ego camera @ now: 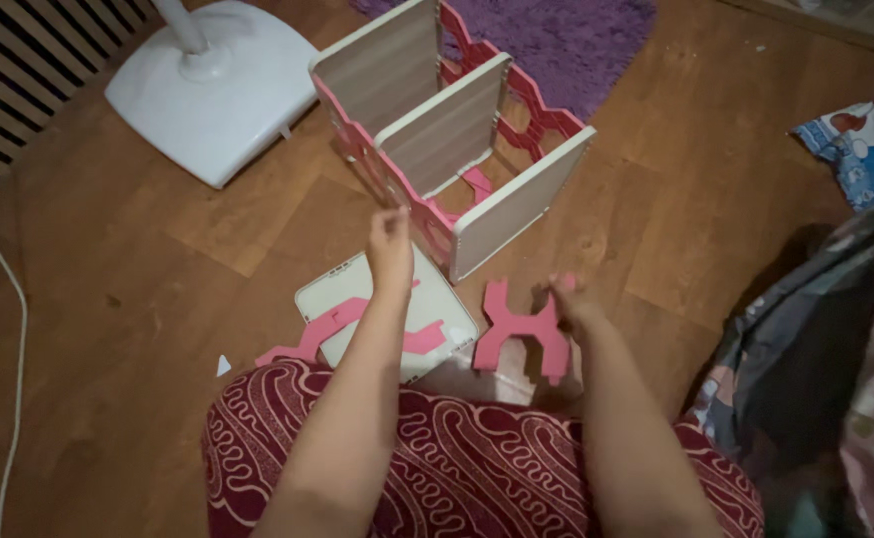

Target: The person disassembles a small plastic storage unit by hand, removing pink interlocking connectors and separating the white shelves. The parts are laid out on the floor.

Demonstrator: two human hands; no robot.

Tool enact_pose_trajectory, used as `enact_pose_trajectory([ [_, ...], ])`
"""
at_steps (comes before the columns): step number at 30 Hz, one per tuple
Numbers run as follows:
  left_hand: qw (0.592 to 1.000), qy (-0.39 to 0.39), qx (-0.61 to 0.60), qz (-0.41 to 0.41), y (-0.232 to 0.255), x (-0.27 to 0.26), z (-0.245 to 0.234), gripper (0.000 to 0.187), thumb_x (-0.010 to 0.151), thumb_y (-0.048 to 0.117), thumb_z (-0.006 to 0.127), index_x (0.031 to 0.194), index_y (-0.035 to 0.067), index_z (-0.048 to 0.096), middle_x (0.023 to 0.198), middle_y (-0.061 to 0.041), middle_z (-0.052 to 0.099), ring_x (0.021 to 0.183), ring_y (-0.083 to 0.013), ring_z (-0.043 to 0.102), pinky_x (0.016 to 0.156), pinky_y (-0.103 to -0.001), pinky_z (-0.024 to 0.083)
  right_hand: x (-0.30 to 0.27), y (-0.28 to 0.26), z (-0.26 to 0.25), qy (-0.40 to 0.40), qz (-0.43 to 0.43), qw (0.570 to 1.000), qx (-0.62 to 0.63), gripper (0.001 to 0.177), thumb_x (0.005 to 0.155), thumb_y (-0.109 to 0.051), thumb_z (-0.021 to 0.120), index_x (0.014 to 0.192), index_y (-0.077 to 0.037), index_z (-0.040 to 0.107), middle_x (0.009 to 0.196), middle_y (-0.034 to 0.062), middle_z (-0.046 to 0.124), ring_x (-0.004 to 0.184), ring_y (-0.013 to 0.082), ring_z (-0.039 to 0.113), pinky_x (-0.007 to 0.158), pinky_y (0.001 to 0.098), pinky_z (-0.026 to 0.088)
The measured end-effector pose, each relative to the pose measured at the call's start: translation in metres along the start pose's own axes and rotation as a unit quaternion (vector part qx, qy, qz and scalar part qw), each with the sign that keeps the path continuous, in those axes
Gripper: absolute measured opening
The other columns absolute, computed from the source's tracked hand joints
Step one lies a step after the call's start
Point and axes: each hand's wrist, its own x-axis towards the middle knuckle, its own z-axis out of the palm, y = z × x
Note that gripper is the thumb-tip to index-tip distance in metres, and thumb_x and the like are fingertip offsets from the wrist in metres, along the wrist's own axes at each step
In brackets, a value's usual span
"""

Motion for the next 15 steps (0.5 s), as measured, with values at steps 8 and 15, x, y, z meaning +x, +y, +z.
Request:
enact_pose_trajectory([
  [8,0.989,-0.13,-0.045,-0.058,-0.052,0.005,0.02,0.053,0.1,0.053,0.053,0.123,0.008,0.067,0.118,-0.009,0.071,0.11,-0.0193,0.064,0.096,-0.034,0.048,0.022,0.026,-0.017,0.044,0.029,0.993,-0.11,0.034,0.087,-0.028,0.072,0.104,0.001,0.077,0.085,0.0119,0.075,0.067,0.0247,0.066,0.052,0.0407,0.05],
  [15,0.959,-0.21,-0.106,-0.158,-0.032,-0.008,0.026,0.051,0.103,0.053,0.055,0.128,0.009,0.062,0.114,-0.006,0.065,0.101,-0.0196,0.059,0.088,-0.033,0.045,0.035,0.034,-0.017,0.072,0.032,0.995,-0.054,0.025,0.085,-0.018,0.073,0.103,-0.002,0.066,0.087,0.0124,0.069,0.069,0.0248,0.067,0.051,0.0426,0.054],
])
